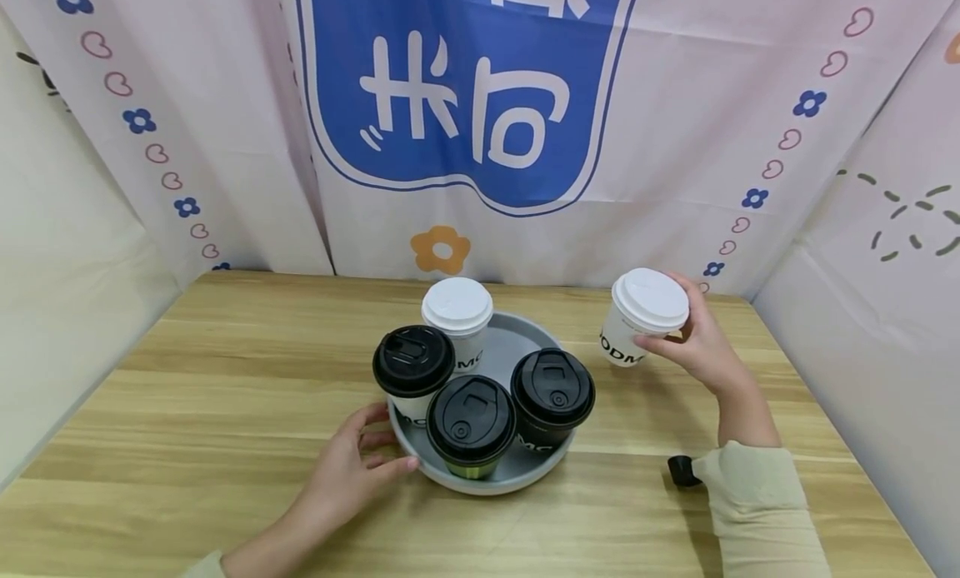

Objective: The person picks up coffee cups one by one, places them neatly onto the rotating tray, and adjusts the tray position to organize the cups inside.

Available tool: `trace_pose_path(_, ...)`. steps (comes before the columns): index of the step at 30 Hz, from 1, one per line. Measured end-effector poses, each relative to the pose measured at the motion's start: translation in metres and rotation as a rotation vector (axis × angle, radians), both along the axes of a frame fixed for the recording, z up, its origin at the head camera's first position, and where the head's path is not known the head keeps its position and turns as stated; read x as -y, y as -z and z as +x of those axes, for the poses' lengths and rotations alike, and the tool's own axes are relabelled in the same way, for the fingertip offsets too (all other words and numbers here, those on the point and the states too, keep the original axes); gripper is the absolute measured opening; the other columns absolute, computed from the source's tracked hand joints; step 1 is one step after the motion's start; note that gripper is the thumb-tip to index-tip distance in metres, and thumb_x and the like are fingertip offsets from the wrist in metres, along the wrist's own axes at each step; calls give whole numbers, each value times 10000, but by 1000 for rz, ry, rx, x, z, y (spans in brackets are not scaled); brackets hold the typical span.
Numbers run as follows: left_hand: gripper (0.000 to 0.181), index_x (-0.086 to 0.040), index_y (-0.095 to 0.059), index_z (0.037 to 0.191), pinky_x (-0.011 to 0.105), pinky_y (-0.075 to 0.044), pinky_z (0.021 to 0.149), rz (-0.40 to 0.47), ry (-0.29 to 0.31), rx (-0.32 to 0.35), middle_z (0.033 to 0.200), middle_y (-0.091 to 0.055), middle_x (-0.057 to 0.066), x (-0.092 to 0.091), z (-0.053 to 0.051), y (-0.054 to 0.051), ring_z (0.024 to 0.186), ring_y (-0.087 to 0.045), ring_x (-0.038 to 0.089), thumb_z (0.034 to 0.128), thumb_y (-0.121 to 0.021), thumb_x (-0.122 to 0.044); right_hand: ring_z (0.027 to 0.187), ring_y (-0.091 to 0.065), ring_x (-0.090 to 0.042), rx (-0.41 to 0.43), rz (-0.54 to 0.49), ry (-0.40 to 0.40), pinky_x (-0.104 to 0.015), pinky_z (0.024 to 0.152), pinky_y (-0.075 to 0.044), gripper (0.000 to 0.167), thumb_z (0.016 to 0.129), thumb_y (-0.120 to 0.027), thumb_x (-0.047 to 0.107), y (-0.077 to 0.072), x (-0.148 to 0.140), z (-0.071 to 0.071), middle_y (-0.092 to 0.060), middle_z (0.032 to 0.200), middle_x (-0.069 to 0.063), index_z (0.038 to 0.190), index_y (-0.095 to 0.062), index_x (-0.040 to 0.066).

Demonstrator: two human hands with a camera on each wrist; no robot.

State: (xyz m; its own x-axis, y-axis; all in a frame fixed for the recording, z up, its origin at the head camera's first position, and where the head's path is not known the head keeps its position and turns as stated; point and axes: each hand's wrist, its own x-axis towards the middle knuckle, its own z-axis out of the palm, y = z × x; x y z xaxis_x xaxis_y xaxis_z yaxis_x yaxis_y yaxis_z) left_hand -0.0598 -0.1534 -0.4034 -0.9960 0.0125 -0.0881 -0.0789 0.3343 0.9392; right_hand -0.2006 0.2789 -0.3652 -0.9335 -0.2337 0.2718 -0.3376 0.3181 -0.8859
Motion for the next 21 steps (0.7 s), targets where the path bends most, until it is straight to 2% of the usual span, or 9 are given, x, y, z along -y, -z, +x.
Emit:
trace_pose_path(5,831,50,-413,1423,295,-604,903,-20,4,-15,1389,-530,259,-1,0,1,1181,-626,349,739,-868,-79,1231,-458,-36,3,21,10,-118,913,-502,935,824,-761,-35,0,-2,1,-416,1407,71,1550,-215,189)
trace_pose_path(13,861,67,-381,1440,325,-572,975,-28,23,-6,1460,-466,276,2,-3,0,1255,-578,399,749,-865,-106,1241,-445,-45,17,30,17,-126,932,-484,951,823,-768,-23,-2,-1,1,-398,1417,59,1557,-202,186)
trace_pose_path(21,851,74,-385,1438,343,-566,988,-32,47,-4,1408,-515,289,5,-7,0,1227,-602,385,751,-860,-87,1241,-444,-52,17,16,5,-108,916,-494,950,819,-770,-31,-2,-1,1,-397,1433,23,1550,-210,204)
